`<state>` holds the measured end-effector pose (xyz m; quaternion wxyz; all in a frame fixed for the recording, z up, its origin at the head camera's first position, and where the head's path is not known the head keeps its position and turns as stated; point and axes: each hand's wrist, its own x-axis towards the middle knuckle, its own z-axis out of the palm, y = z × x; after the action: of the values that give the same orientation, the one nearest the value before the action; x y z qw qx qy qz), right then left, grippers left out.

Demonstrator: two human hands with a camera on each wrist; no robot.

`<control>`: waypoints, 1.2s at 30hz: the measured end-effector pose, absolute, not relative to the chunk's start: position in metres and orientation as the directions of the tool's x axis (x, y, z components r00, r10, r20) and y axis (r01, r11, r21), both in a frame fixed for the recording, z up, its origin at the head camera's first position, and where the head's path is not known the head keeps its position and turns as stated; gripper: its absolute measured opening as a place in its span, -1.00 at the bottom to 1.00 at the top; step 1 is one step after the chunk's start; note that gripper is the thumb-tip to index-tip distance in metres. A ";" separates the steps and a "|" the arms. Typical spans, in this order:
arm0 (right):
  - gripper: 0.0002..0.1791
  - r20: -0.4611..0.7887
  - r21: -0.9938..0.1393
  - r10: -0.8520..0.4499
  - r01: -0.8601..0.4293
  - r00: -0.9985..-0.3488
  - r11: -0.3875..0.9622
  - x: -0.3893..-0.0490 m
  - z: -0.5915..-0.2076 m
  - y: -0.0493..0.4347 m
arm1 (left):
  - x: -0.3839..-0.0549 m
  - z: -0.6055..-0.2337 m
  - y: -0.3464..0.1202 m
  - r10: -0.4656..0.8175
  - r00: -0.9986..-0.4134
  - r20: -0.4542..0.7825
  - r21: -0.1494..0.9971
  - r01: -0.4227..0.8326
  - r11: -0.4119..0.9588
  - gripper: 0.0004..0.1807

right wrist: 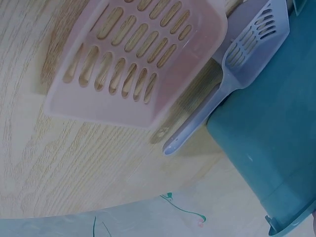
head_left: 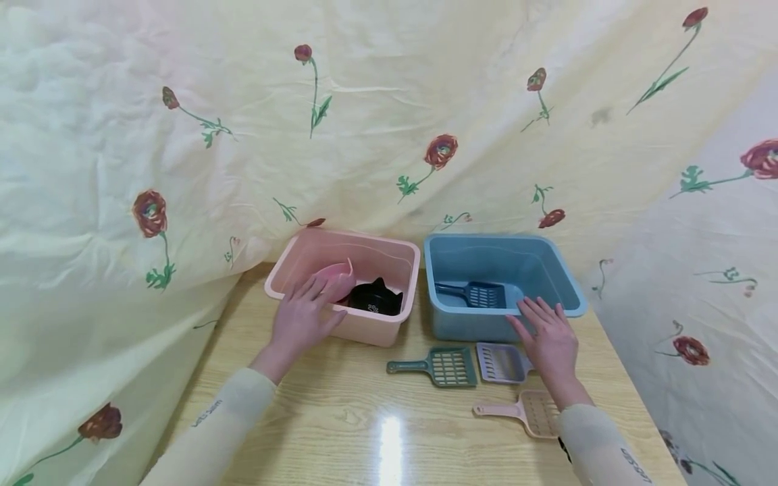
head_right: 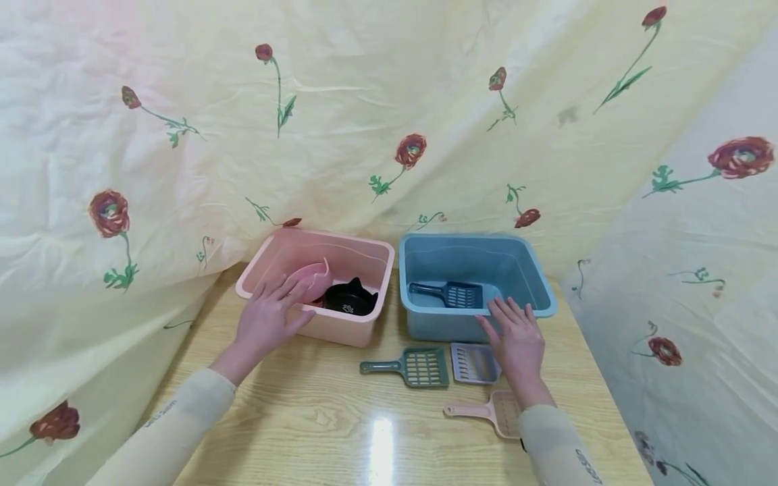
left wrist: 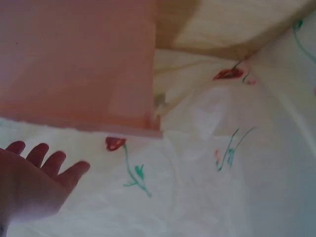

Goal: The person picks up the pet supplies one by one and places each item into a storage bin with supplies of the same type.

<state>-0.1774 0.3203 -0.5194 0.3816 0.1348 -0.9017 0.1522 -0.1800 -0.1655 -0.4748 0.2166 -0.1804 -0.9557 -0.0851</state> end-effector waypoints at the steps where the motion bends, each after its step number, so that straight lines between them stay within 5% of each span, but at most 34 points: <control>1: -0.03 0.724 -0.173 -0.124 -0.353 -0.679 0.919 -0.177 -0.519 0.321 | -0.180 -0.480 -0.166 0.299 -0.833 0.465 0.083 0.378 0.922 -0.30; 12: -0.02 0.723 -0.164 -0.129 -0.350 -0.679 0.922 -0.175 -0.520 0.320 | -0.179 -0.533 -0.157 0.199 -0.651 0.732 0.100 0.393 0.914 -0.33; 27: -0.04 0.717 -0.162 -0.132 -0.348 -0.684 0.924 -0.174 -0.521 0.317 | -0.181 -0.562 -0.149 0.121 -0.464 0.877 0.084 0.397 0.914 -0.41; 36: -0.02 0.714 -0.167 -0.122 -0.336 -0.690 0.927 -0.175 -0.518 0.317 | -0.185 -0.561 -0.144 0.079 -0.426 0.901 0.124 0.428 0.895 -0.50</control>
<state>-0.1748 0.3173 -0.5177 0.3730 0.1261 -0.9079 0.1437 -0.1846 -0.1445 -0.5606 0.5133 -0.1530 -0.8272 -0.1699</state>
